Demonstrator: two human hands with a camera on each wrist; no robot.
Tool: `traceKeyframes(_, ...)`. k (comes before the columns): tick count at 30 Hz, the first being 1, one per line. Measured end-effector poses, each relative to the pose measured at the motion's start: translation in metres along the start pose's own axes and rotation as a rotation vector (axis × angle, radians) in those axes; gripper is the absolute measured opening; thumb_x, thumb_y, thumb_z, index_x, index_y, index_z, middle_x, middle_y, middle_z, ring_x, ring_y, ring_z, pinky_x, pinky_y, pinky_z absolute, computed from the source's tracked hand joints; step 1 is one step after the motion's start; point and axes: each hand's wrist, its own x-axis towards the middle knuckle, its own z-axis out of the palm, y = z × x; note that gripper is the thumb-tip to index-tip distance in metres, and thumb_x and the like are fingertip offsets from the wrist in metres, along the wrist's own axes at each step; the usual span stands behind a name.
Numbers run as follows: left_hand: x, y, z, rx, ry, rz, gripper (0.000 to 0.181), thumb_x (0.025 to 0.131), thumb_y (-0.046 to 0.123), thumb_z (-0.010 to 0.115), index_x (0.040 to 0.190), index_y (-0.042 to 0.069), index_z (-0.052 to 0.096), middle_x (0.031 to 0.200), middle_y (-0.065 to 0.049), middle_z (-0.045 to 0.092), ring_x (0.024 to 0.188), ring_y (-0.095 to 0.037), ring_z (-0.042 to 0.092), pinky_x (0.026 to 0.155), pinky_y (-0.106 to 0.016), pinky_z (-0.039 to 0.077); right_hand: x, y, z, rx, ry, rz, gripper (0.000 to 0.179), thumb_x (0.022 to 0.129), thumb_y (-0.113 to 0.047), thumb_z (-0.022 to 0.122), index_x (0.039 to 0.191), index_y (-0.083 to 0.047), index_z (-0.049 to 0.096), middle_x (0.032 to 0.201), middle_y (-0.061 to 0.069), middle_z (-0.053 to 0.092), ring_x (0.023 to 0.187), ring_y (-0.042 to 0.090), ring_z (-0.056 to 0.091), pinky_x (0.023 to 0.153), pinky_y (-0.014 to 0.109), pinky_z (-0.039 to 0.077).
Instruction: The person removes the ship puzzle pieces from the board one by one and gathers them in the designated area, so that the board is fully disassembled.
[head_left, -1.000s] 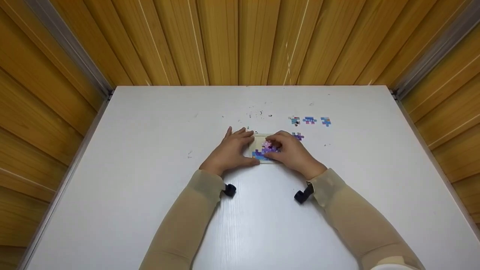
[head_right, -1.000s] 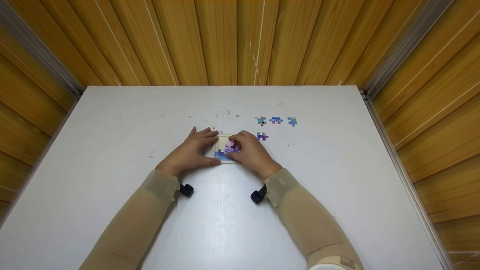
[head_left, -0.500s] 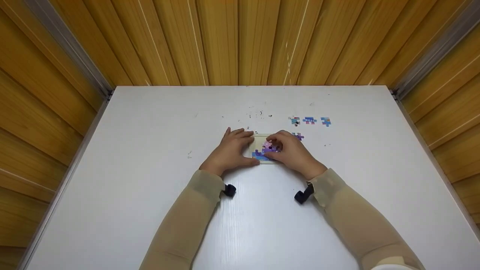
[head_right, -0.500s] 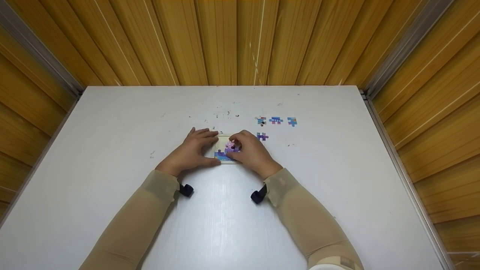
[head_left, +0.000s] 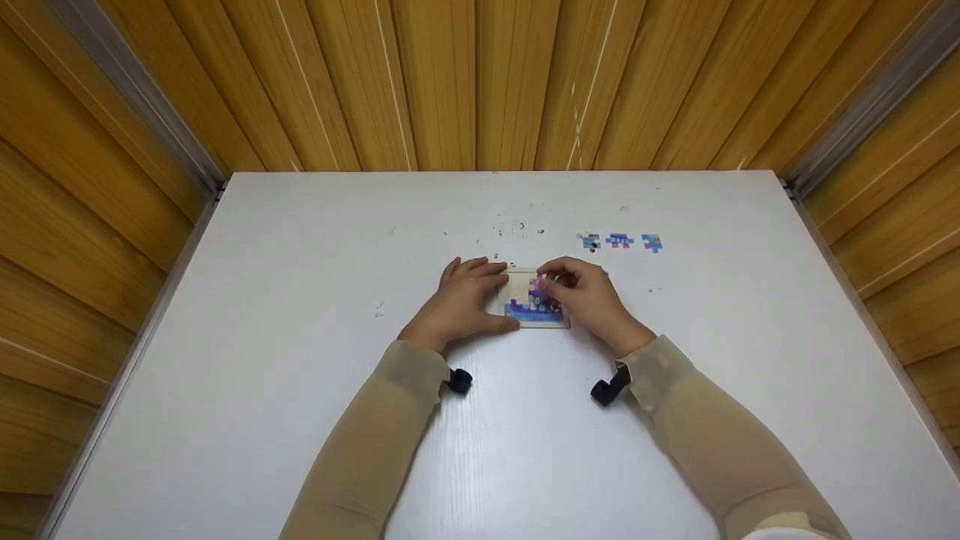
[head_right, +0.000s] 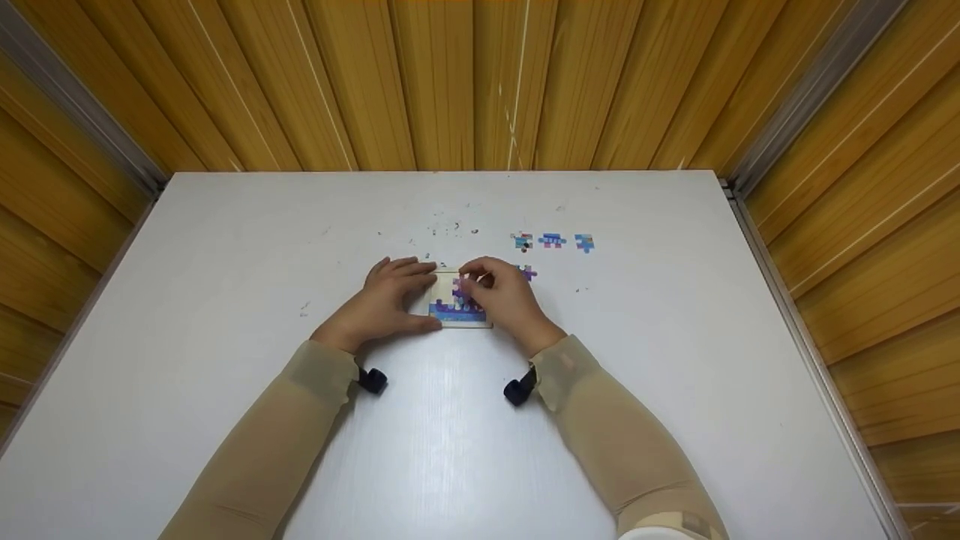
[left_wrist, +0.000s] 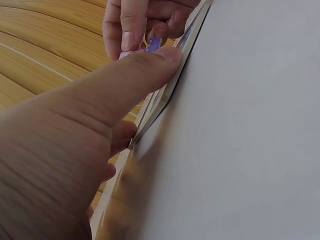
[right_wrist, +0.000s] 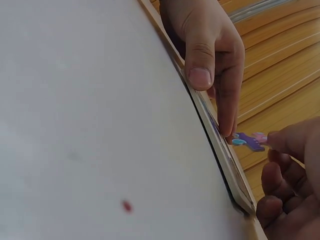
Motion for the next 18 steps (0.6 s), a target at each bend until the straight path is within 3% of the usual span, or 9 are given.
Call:
traceKeyframes(9, 0.000, 0.000, 0.001, -0.003, 0.002, -0.004, 0.088, 0.089, 0.056, 0.093, 0.162, 0.016, 0.063, 0.179, 0.002, 0.050, 0.175, -0.028, 0.030, 0.146, -0.056, 0.002, 0.011, 0.010, -0.030, 0.173, 0.066, 0.106, 0.033, 0.110, -0.016, 0.074, 0.138, 0.001, 0.074, 0.118, -0.001, 0.071, 0.100, 0.013, 0.064, 0.083, 0.020, 0.056)
traceKeyframes(14, -0.001, 0.001, 0.001, -0.010, 0.004, -0.004, 0.087, 0.089, 0.056, 0.094, 0.161, 0.016, 0.065, 0.179, 0.002, 0.050, 0.175, -0.029, 0.030, 0.146, -0.057, 0.002, 0.017, 0.021, -0.053, 0.298, 0.177, 0.156, 0.030, 0.110, -0.011, 0.070, 0.135, 0.006, 0.069, 0.113, -0.002, 0.069, 0.093, 0.010, 0.064, 0.079, 0.022, 0.056)
traceKeyframes(18, -0.001, 0.001, 0.000, -0.009, 0.004, -0.006, 0.087, 0.090, 0.056, 0.093, 0.162, 0.017, 0.063, 0.179, 0.003, 0.050, 0.175, -0.028, 0.029, 0.146, -0.057, 0.001, 0.019, 0.033, -0.069, 0.254, 0.259, 0.147, 0.025, 0.109, -0.009, 0.069, 0.129, 0.006, 0.070, 0.108, -0.002, 0.068, 0.091, 0.009, 0.062, 0.075, 0.020, 0.056)
